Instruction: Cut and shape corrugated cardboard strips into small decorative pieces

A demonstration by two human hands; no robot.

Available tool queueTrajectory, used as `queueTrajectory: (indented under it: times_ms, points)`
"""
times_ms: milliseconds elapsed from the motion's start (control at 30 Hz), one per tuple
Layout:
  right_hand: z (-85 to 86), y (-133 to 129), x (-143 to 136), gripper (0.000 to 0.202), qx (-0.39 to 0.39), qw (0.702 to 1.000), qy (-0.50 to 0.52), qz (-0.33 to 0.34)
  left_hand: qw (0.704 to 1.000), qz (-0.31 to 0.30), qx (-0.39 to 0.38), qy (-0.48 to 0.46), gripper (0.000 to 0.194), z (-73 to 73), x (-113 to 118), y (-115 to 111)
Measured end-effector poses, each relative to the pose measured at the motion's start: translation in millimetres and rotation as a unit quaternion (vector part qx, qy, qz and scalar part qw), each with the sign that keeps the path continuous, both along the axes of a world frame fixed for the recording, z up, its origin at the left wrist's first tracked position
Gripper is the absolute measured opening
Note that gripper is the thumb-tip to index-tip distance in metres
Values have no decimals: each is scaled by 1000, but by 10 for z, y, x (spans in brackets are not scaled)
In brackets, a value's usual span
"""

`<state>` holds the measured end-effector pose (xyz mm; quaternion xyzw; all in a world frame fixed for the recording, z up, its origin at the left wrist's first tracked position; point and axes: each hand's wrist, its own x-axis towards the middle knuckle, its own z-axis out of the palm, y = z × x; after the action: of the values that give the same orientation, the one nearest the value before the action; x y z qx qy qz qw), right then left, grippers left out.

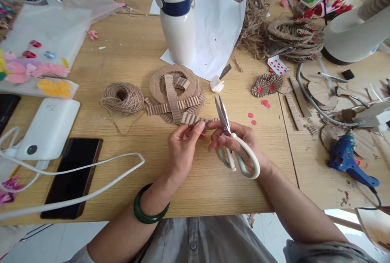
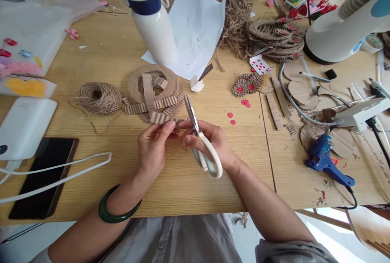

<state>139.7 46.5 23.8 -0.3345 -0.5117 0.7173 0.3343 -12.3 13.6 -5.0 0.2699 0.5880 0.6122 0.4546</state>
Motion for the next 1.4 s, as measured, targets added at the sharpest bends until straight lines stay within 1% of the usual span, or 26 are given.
queueTrajectory:
  times_ms: [200,333,533,667,800,1000,1233,1400]
  points:
    - [-12,-3,-19,31,2,1000,10,-12,998,-34,3,-51,26,-4,0,-2]
    - [-7,-10,-27,29,-18,999,-4,-28,996,-63,10,-55,26,-15,3,0]
    - [-57,13,-50,30,-40,998,-12,-53,997,-69,23,20,23,-25,8,-16]
    - [-98,29,-58,32,-25,998,-9,-53,992,-65,40,100,17,-26,9,-54]
    - [-129,38,-71,34,-10,997,-29,-71,981,-68,64,172,14,-41,8,-77]
    - [-141,39,-78,33,16,995,-64,-80,970,-102,100,195,14,-73,-3,-82]
    - [-97,40,-78,34,16,993,-82,-86,954,-122,130,241,11,-34,-10,-86]
    - [-60,31,-88,34,13,990,-100,-95,935,-103,126,316,11,-8,-3,-97]
